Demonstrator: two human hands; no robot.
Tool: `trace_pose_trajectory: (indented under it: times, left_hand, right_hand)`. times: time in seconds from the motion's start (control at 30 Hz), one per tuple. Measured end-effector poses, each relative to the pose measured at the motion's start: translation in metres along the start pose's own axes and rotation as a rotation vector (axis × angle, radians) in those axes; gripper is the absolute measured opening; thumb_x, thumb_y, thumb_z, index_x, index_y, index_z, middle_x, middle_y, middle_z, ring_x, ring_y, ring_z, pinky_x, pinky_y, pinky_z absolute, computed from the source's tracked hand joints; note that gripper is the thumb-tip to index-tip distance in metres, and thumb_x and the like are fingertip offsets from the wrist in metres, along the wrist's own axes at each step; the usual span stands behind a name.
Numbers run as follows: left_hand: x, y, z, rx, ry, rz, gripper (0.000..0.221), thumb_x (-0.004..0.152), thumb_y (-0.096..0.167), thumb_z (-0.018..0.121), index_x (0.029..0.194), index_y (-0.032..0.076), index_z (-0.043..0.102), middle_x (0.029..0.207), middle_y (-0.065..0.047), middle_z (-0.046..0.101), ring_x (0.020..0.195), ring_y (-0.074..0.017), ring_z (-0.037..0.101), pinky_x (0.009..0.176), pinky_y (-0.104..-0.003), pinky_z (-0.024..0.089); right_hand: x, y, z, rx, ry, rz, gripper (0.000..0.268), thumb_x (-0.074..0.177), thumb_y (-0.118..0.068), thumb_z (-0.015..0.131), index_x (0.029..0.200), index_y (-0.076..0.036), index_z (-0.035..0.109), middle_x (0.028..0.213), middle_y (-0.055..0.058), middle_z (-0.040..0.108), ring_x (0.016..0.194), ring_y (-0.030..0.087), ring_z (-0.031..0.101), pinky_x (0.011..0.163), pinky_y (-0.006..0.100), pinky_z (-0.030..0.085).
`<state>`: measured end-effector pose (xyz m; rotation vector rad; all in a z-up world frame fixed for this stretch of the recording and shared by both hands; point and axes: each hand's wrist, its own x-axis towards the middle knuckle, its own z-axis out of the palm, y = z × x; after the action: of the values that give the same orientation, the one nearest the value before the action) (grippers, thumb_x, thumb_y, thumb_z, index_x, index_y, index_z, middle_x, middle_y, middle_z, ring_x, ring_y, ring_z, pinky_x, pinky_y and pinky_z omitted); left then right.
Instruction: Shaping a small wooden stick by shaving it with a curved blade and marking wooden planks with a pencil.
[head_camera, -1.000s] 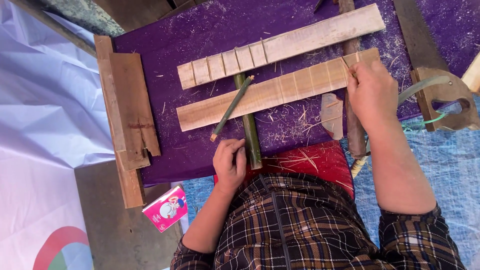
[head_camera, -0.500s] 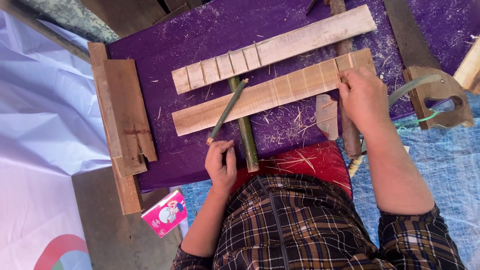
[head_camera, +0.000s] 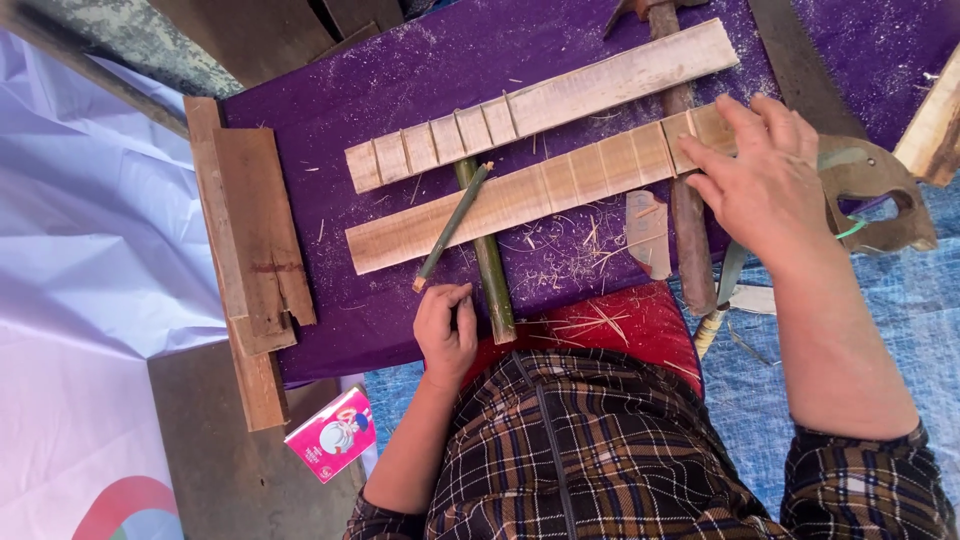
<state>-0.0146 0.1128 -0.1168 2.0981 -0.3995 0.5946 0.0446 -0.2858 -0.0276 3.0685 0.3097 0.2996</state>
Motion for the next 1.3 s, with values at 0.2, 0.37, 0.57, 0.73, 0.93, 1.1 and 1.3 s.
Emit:
trace_pose_trajectory:
  times: [0.2,0.37,0.57,0.73,0.93,1.1,1.3]
  left_hand:
    - [-0.001,-0.003,0.004,0.046,-0.012,0.086,0.01,0.092,-0.004,0.059,0.097,-0.001,0.068,0.091,-0.013,0.069,0.08,-0.025,0.067,0.066,-0.033,0.055]
    - [-0.003,-0.004,0.006,0.049,-0.009,0.103,0.009,0.093,-0.004,0.059,0.096,-0.001,0.067,0.09,-0.013,0.068,0.078,-0.0245,0.066,0.065,-0.033,0.055]
    - [0.0,-0.002,0.008,0.08,0.012,0.164,0.009,0.092,-0.007,0.059,0.094,-0.001,0.066,0.087,-0.013,0.068,0.075,-0.0239,0.065,0.06,-0.031,0.051]
    - [0.001,-0.001,0.008,0.077,0.01,0.173,0.01,0.091,-0.008,0.06,0.094,-0.001,0.067,0.087,-0.014,0.068,0.073,-0.0244,0.064,0.06,-0.031,0.051]
    - [0.002,0.0,0.007,0.083,0.006,0.189,0.009,0.092,-0.008,0.06,0.094,-0.002,0.066,0.085,-0.014,0.067,0.072,-0.0245,0.064,0.059,-0.031,0.051]
    - [0.002,0.0,0.007,0.091,0.001,0.195,0.01,0.092,-0.007,0.059,0.095,-0.001,0.066,0.086,-0.013,0.067,0.072,-0.0249,0.063,0.06,-0.032,0.051]
    - [0.004,0.003,0.006,0.082,0.007,0.203,0.01,0.092,-0.008,0.059,0.095,-0.002,0.066,0.085,-0.014,0.067,0.072,-0.0251,0.063,0.061,-0.032,0.051]
  right_hand:
    - [0.025,0.013,0.001,0.057,-0.256,-0.009,0.08,0.083,-0.056,0.063,0.155,-0.025,0.049,0.17,0.023,0.026,0.156,0.047,0.013,0.123,0.066,0.012]
    - [0.044,0.022,0.002,0.059,-0.341,-0.033,0.109,0.067,-0.064,0.07,0.162,-0.026,0.03,0.172,0.018,0.011,0.157,0.044,-0.001,0.121,0.068,0.006]
    - [0.073,0.023,-0.004,0.024,-0.494,-0.037,0.117,0.06,-0.065,0.082,0.159,-0.027,0.032,0.173,0.016,0.009,0.158,0.043,-0.001,0.122,0.066,0.008]
    - [0.084,0.024,0.0,0.051,-0.544,-0.084,0.113,0.062,-0.069,0.081,0.156,-0.027,0.037,0.172,0.014,0.013,0.159,0.041,0.0,0.123,0.065,0.007]
    - [0.089,0.024,0.008,0.042,-0.603,-0.089,0.105,0.065,-0.068,0.081,0.153,-0.03,0.04,0.172,0.01,0.016,0.16,0.037,0.002,0.125,0.061,0.006]
    - [0.092,0.024,0.009,0.036,-0.605,-0.095,0.1,0.065,-0.067,0.082,0.15,-0.03,0.046,0.171,0.01,0.02,0.16,0.038,0.006,0.124,0.061,0.01]
    - [0.09,0.024,0.009,0.071,-0.552,-0.117,0.097,0.062,-0.064,0.085,0.146,-0.027,0.052,0.17,0.012,0.021,0.16,0.04,0.005,0.125,0.063,0.008]
